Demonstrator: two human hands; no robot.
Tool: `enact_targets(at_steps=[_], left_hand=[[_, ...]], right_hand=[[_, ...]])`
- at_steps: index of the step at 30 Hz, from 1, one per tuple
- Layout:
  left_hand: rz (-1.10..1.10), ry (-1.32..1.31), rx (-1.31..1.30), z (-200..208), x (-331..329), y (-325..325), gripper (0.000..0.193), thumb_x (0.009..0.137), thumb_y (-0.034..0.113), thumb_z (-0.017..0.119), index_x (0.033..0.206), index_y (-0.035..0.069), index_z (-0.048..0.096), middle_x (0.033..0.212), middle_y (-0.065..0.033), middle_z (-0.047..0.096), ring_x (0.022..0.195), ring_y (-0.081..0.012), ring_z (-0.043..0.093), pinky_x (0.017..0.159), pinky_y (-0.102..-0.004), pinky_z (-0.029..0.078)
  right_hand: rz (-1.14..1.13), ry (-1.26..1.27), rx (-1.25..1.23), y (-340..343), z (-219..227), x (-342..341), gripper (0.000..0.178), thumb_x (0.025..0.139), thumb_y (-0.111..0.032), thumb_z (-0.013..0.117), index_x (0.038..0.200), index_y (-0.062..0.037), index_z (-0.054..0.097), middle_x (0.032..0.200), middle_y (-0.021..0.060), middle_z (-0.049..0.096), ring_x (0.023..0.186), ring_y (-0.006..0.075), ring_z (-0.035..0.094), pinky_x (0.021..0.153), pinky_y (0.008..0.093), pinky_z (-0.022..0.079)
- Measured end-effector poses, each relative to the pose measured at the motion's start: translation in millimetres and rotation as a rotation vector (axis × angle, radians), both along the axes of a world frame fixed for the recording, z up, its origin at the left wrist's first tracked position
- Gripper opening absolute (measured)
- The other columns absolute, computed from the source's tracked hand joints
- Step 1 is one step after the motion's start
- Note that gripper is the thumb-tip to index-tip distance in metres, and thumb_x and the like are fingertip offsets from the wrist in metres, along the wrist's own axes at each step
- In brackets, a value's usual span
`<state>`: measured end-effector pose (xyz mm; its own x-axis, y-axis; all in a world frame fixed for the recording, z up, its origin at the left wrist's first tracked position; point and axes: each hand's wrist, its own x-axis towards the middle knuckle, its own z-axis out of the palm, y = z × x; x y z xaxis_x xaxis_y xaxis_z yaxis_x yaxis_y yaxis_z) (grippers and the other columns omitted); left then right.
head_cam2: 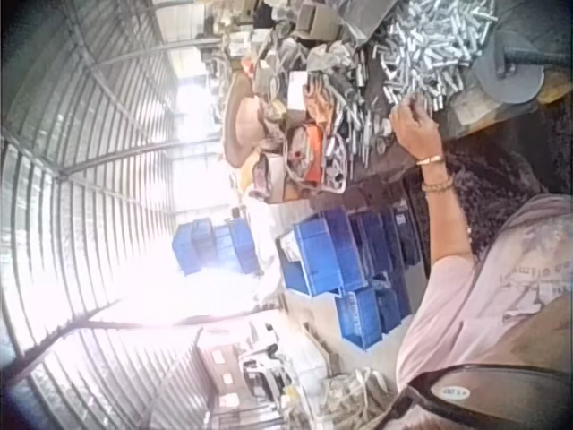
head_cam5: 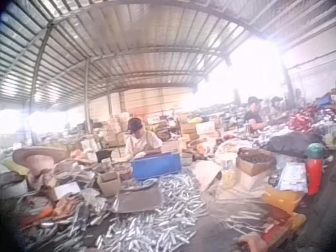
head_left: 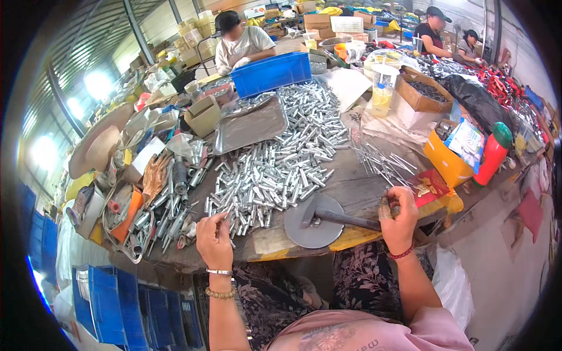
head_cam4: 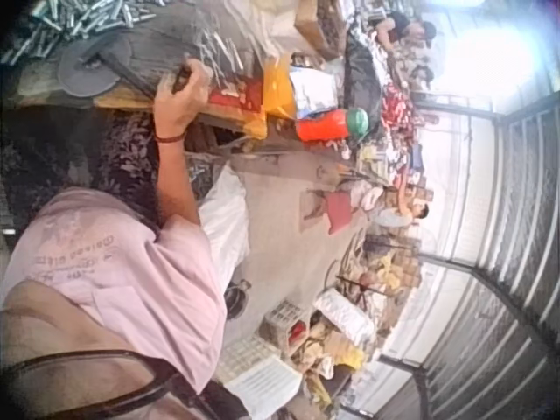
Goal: The person assembles small metal components by inserting metal pins into metal sleeves, hammering them on an anvil, and placing the assembled pieces into a slotted metal tray.
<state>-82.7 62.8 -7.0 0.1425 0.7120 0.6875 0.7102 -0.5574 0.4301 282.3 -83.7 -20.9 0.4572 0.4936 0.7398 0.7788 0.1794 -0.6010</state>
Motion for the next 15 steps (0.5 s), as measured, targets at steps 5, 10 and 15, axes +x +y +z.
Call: enact_targets(at_steps=[5, 10, 15], left_hand=[[0.035, -0.188, 0.05, -12, -6, 7, 0.016, 0.101, 0.007, 0.068, 0.117, 0.003, 0.069, 0.094, -0.0031, 0.061, 0.085, -0.0175, 0.056, 0.076, -0.0311, 0.047], [-0.032, -0.361, -0.063, -14, -6, 4, 0.033, 0.106, 0.015, 0.066, 0.137, 0.003, 0.062, 0.091, -0.0011, 0.059, 0.078, -0.0119, 0.054, 0.072, -0.0267, 0.048], [-0.037, -0.354, -0.05, -15, -6, 4, 0.04, 0.105, 0.017, 0.068, 0.142, 0.004, 0.059, 0.092, -0.001, 0.059, 0.077, -0.0118, 0.053, 0.072, -0.0269, 0.049]], right_hand=[[-0.023, -0.011, 0.011, -1, -3, 2, 0.041, 0.07, 0.011, 0.071, 0.108, -0.0031, 0.061, 0.1, 0.0125, 0.062, 0.084, 0.0297, 0.062, 0.073, 0.036, 0.053], [-0.019, 0.002, 0.009, -4, -2, 1, 0.04, 0.072, 0.011, 0.069, 0.109, -0.0027, 0.06, 0.099, 0.0119, 0.061, 0.084, 0.0283, 0.062, 0.073, 0.0348, 0.052], [-0.013, 0.012, -0.012, -3, -2, 1, 0.04, 0.073, 0.011, 0.068, 0.11, -0.0028, 0.061, 0.098, 0.0119, 0.061, 0.084, 0.0281, 0.062, 0.072, 0.0347, 0.052]])
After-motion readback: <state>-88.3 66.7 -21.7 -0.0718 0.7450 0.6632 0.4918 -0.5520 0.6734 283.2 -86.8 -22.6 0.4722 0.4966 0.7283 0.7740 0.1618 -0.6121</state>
